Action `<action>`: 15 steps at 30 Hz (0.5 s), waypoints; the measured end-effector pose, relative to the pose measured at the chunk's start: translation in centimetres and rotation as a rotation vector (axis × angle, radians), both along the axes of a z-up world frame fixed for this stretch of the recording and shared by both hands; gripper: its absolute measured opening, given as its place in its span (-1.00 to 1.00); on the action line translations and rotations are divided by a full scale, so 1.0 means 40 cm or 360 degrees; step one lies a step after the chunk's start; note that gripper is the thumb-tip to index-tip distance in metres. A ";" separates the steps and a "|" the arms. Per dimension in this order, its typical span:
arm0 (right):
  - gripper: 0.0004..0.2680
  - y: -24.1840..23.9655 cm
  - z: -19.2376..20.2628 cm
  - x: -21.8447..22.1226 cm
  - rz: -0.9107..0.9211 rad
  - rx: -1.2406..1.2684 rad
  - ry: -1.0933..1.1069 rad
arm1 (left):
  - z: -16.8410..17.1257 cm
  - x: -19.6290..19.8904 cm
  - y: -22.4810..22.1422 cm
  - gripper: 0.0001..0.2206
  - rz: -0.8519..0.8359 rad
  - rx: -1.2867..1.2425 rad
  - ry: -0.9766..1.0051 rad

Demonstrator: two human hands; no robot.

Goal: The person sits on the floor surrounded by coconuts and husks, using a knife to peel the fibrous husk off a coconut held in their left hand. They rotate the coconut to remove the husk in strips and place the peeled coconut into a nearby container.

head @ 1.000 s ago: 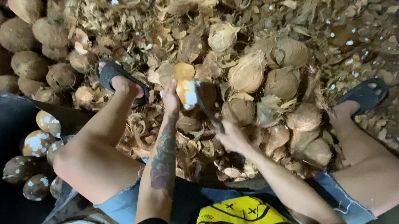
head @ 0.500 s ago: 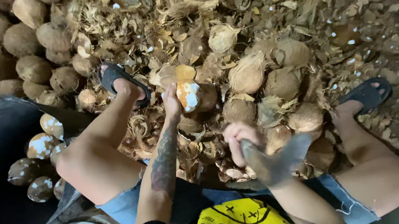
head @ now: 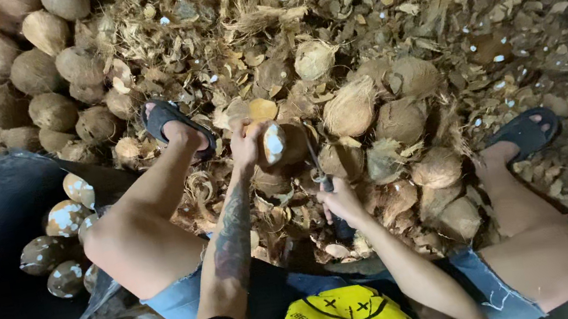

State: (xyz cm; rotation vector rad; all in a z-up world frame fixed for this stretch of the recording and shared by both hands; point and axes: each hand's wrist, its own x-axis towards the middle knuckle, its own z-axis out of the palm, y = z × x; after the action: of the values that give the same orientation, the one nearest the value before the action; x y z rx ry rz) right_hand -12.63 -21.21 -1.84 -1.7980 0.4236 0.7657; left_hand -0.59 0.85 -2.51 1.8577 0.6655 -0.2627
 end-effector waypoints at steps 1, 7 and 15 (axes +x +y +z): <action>-0.97 0.003 -0.003 -0.004 -0.0188 0.0085 0.0044 | 0.011 -0.013 -0.010 -0.47 0.0105 -0.0214 -0.0146; -0.96 -0.004 -0.006 -0.007 -0.0367 0.0061 0.0002 | 0.002 -0.004 -0.067 -0.54 0.0356 -0.0873 -0.0943; -0.97 0.007 0.030 0.010 -0.0289 0.0044 -0.0097 | 0.023 0.015 -0.063 -0.69 0.0588 -0.0833 -0.0922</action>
State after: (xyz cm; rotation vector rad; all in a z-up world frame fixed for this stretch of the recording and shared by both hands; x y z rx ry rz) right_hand -12.22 -20.94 -0.65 -1.7260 0.5254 0.5863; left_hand 0.01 -1.68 -1.59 1.1915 0.4603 0.3134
